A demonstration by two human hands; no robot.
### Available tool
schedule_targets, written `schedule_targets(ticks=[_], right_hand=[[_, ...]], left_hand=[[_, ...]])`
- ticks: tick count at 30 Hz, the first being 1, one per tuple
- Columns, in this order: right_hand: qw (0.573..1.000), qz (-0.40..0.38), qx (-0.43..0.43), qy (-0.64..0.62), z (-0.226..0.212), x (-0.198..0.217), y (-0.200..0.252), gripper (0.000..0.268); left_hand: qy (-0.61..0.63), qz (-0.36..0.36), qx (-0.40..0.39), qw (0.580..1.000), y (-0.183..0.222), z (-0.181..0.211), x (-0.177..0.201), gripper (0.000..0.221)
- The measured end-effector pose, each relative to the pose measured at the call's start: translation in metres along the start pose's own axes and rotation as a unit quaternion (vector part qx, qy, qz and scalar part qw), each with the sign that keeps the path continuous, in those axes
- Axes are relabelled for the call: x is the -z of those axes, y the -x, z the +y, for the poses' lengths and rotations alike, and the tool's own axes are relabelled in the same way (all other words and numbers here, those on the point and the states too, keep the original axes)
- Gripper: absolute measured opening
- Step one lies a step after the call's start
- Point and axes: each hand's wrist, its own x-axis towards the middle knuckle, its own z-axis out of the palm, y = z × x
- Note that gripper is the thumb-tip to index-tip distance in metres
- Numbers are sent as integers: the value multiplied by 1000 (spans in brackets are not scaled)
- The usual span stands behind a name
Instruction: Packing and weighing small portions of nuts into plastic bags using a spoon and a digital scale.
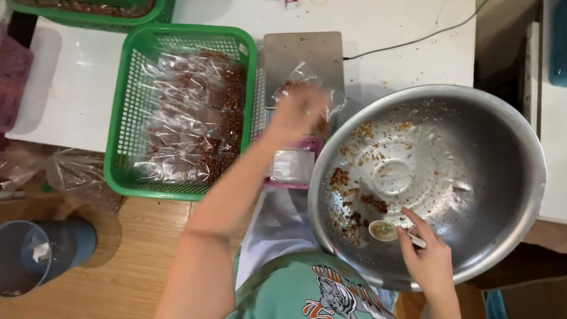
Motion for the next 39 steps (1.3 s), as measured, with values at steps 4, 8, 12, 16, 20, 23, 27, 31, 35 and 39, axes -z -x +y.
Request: schedule_targets(ticks=[4,8,12,16,20,23,27,31,35,39], right_hand=[[999,-16,-27,-19,-3,-6,5,48],[996,-35,-75,-26,-5,-13,10,48],[991,-74,-110,-7,-9,-15,10,49],[992,-75,-100,16,-5,-18,6,50],[1000,-26,5,1,5,-26,-1,37],[999,-29,35,11,5,-21,-6,37],[991,57,111,-40,-6,6,1,40],[980,31,194,-46,-22,29,1,34],[980,-40,193,9,-25,25,-1,40],[981,-81,173,31,-25,23,-2,46]], left_hand=[[-81,-75,201,973,-73,-85,14,44],[-144,-49,234,960,-92,-142,4,15],[-33,161,99,981,-89,-107,28,23],[106,239,42,964,-66,-37,42,55],[217,87,148,961,-20,50,23,28],[323,-60,332,884,9,119,5,53],[485,-203,404,749,70,102,-78,32],[503,-218,250,798,115,61,-142,18],[454,-254,357,776,125,63,-142,30],[430,-266,385,772,133,55,-147,24]])
